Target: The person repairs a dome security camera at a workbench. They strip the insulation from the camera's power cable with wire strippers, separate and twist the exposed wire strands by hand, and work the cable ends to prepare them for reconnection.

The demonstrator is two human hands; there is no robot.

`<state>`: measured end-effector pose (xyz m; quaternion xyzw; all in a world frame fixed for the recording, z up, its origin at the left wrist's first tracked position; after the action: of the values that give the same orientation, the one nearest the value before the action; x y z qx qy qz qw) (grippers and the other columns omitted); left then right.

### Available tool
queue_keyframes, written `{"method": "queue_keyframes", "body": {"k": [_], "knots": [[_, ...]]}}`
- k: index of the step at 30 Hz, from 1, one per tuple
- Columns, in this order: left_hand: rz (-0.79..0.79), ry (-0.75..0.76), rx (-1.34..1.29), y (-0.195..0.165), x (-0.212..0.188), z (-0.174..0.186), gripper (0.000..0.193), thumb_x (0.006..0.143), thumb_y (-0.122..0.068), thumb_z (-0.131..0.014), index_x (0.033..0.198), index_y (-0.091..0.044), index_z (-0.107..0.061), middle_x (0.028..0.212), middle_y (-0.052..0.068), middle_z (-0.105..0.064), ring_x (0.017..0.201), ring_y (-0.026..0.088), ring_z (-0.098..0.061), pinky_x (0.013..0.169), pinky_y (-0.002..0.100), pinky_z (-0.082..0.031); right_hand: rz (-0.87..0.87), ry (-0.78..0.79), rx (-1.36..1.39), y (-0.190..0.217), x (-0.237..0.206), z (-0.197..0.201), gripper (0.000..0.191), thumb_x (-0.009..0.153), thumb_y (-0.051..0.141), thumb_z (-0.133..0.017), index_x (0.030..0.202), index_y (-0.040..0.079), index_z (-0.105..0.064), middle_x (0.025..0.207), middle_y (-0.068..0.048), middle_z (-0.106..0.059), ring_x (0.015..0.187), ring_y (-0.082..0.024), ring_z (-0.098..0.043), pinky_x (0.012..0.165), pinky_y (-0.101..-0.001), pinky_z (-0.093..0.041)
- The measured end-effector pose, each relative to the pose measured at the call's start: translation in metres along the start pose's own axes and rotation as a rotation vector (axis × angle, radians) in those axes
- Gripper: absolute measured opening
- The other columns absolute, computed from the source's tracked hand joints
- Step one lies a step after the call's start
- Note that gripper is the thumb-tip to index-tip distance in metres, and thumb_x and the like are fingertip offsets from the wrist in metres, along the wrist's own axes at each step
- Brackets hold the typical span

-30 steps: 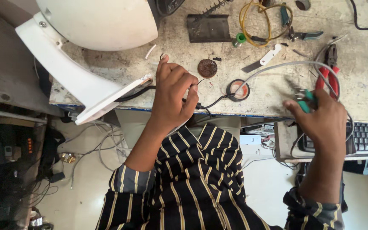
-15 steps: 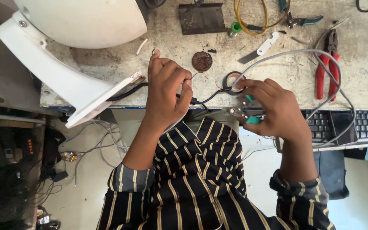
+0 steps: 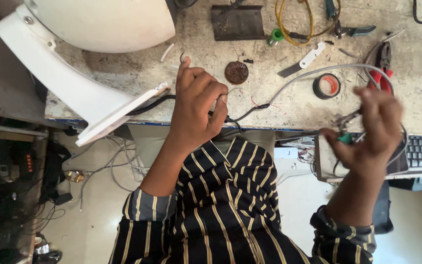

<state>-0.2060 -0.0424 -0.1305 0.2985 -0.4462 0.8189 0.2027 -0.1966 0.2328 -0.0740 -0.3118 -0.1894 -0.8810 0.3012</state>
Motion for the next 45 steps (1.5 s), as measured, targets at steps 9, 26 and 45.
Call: {"method": "queue_keyframes", "body": {"k": [9, 26, 45], "knots": [[-0.042, 0.013, -0.038, -0.006, 0.0, 0.004, 0.006, 0.094, -0.012, -0.064, 0.096, -0.006, -0.066, 0.094, 0.007, -0.058, 0.109, 0.03, -0.055, 0.129, 0.06, -0.021, 0.012, 0.171, -0.007, 0.072, 0.013, -0.078, 0.081, 0.077, 0.053, -0.085, 0.135, 0.001, -0.061, 0.13, -0.017, -0.065, 0.111, -0.035, -0.063, 0.097, -0.0481, -0.047], [-0.049, 0.016, -0.029, -0.006, -0.001, 0.002, 0.007, 0.094, -0.012, -0.064, 0.096, -0.005, -0.066, 0.093, 0.007, -0.058, 0.108, 0.029, -0.056, 0.129, 0.06, -0.022, -0.008, 0.064, 0.068, 0.08, 0.019, -0.092, 0.075, 0.074, 0.048, -0.089, 0.131, 0.005, -0.069, 0.112, -0.009, -0.069, 0.094, -0.028, -0.065, 0.082, -0.0406, -0.051], [-0.045, 0.017, -0.011, -0.005, -0.001, -0.001, 0.008, 0.093, -0.012, -0.064, 0.097, -0.005, -0.066, 0.094, 0.007, -0.058, 0.109, 0.031, -0.056, 0.128, 0.06, -0.022, 0.069, -0.018, 0.08, 0.075, 0.019, -0.096, 0.062, 0.078, 0.045, -0.089, 0.122, 0.005, -0.071, 0.104, -0.009, -0.07, 0.081, -0.026, -0.064, 0.071, -0.037, -0.052]]}}
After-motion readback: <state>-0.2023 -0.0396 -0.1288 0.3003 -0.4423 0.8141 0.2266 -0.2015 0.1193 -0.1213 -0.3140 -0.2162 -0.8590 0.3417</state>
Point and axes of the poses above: each hand's wrist, its own x-axis towards the middle knuckle, its own z-axis out of the back of the hand, y = z × x, the point moved 10 cm from there along x, towards the middle knuckle
